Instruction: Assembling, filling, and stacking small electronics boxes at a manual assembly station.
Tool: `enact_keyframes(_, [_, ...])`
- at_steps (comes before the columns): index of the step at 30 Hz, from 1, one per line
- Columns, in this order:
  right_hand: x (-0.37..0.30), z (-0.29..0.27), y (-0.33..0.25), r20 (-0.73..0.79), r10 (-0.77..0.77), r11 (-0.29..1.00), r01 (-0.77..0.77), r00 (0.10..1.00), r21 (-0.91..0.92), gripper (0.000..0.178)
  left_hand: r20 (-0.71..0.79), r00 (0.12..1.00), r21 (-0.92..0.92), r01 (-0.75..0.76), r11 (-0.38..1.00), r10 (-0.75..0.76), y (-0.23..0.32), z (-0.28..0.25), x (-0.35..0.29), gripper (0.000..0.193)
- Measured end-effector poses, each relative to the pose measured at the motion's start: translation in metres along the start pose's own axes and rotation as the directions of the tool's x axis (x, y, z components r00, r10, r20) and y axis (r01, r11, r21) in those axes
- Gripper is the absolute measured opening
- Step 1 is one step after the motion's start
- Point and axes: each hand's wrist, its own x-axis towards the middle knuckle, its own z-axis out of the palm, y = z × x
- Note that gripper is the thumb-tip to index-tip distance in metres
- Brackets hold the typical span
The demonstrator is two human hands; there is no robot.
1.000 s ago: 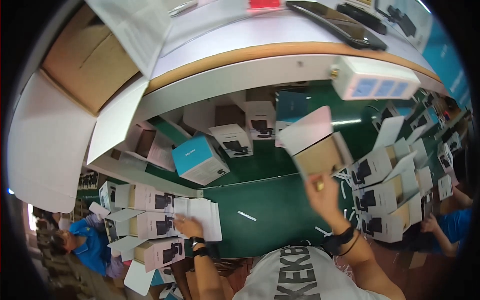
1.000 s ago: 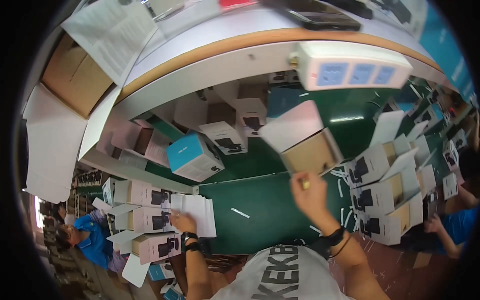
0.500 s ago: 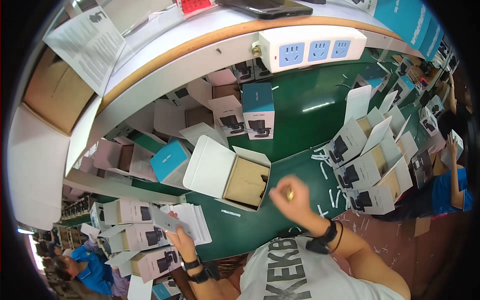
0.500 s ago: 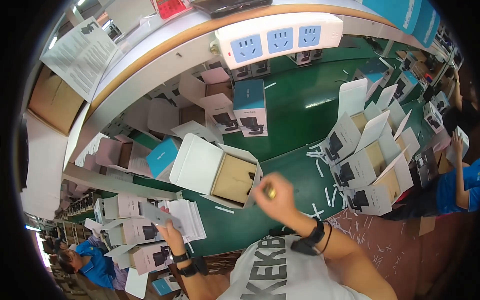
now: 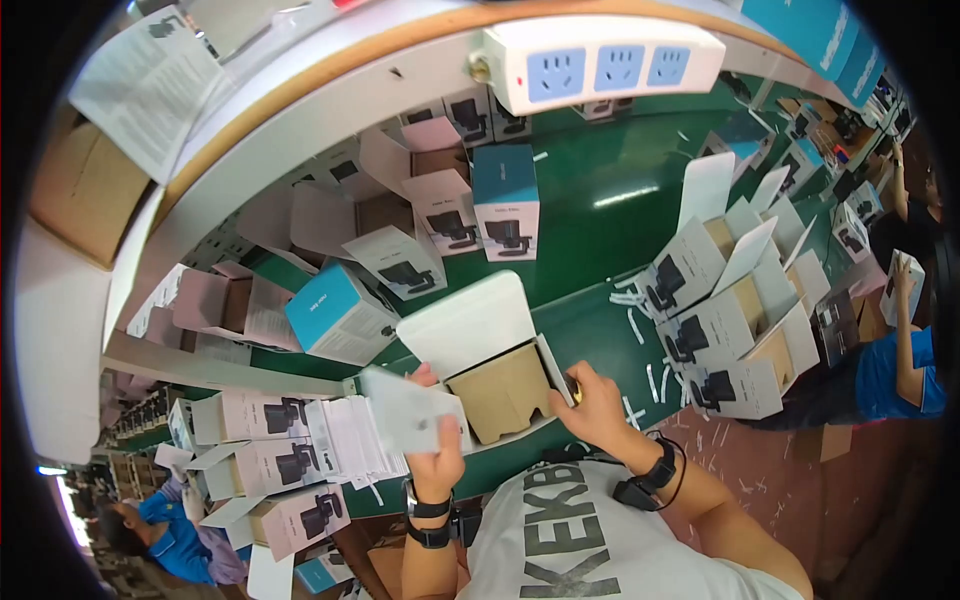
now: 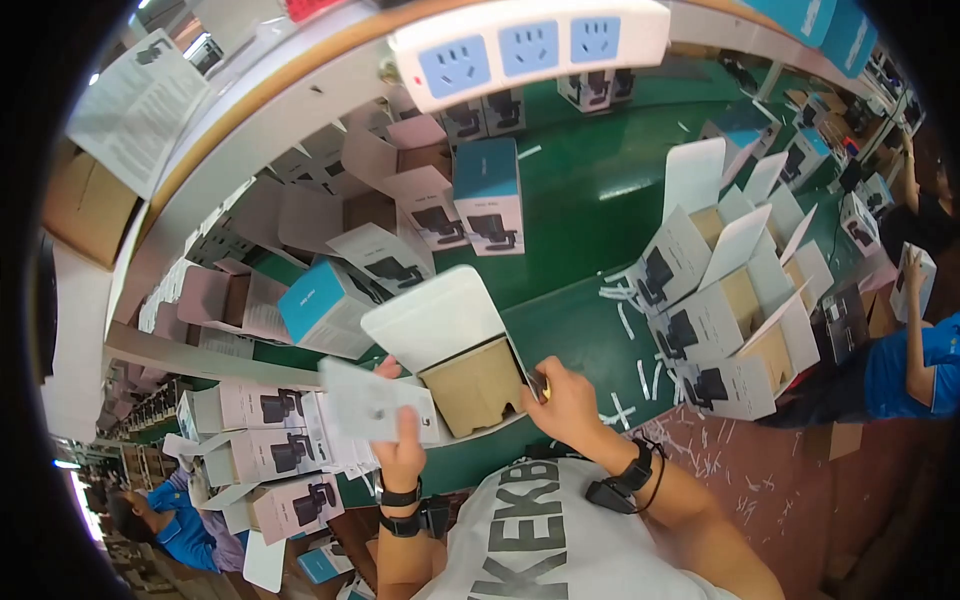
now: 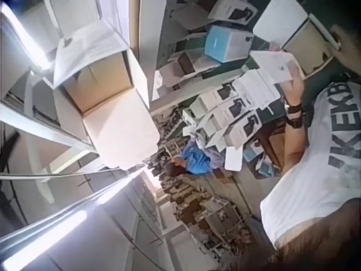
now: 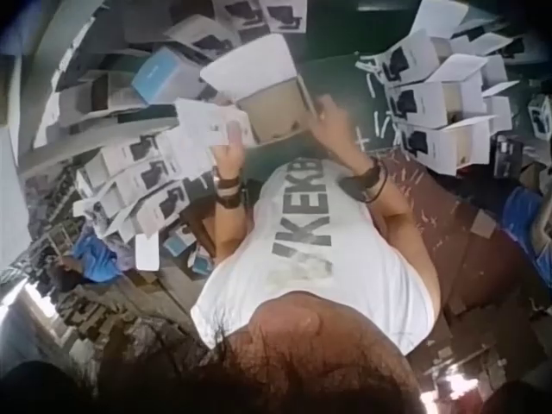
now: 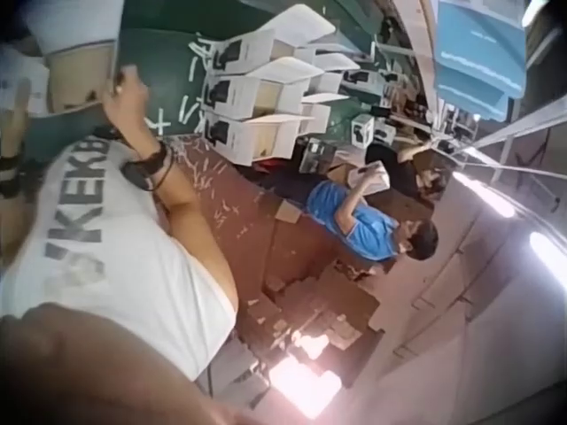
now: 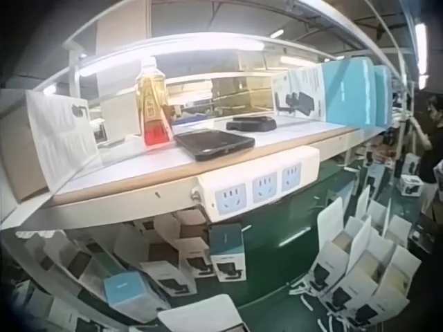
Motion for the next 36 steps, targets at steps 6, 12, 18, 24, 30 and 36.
enact_keyframes(6, [-0.008, -0.003, 0.004, 0.046, 0.087, 0.984, -0.093, 0.995, 0.152, 0.032, 0.011, 0.974, 0.018, -0.226, 0.974, 0.226, 0.024, 0.008, 0.009, 0.067])
enact_keyframes(12, [0.001, 0.001, 0.006, 0.055, 0.072, 0.982, -0.08, 0.996, 0.169, 0.034, 0.013, 0.991, 0.525, -0.118, 0.843, 0.131, -0.018, 0.005, -0.015, 0.06])
enact_keyframes(18, [0.008, -0.028, -0.006, 0.298, 0.107, 0.983, -0.147, 0.948, 0.112, 0.038, -0.01, 0.996, 0.559, -0.067, 0.826, 0.087, -0.014, 0.007, -0.033, 0.061])
enact_keyframes(24, [0.022, -0.055, 0.038, 0.412, -0.064, 0.943, -0.08, 0.909, 0.322, 0.046, -0.013, 0.961, 0.294, 0.269, 0.917, -0.277, -0.051, -0.017, -0.051, 0.074])
enact_keyframes(30, [0.025, -0.03, 0.002, 0.267, 0.095, 0.889, -0.202, 0.959, 0.41, 0.033, 0.005, 0.993, 0.431, 0.108, 0.896, -0.122, -0.021, 0.025, -0.035, 0.078])
enact_keyframes(36, [0.018, -0.032, -0.019, 0.03, -0.153, 0.988, 0.153, 0.988, 0.028, 0.024, 0.576, 0.816, 0.674, -0.445, 0.59, -0.043, -0.02, 0.046, -0.025, 0.087])
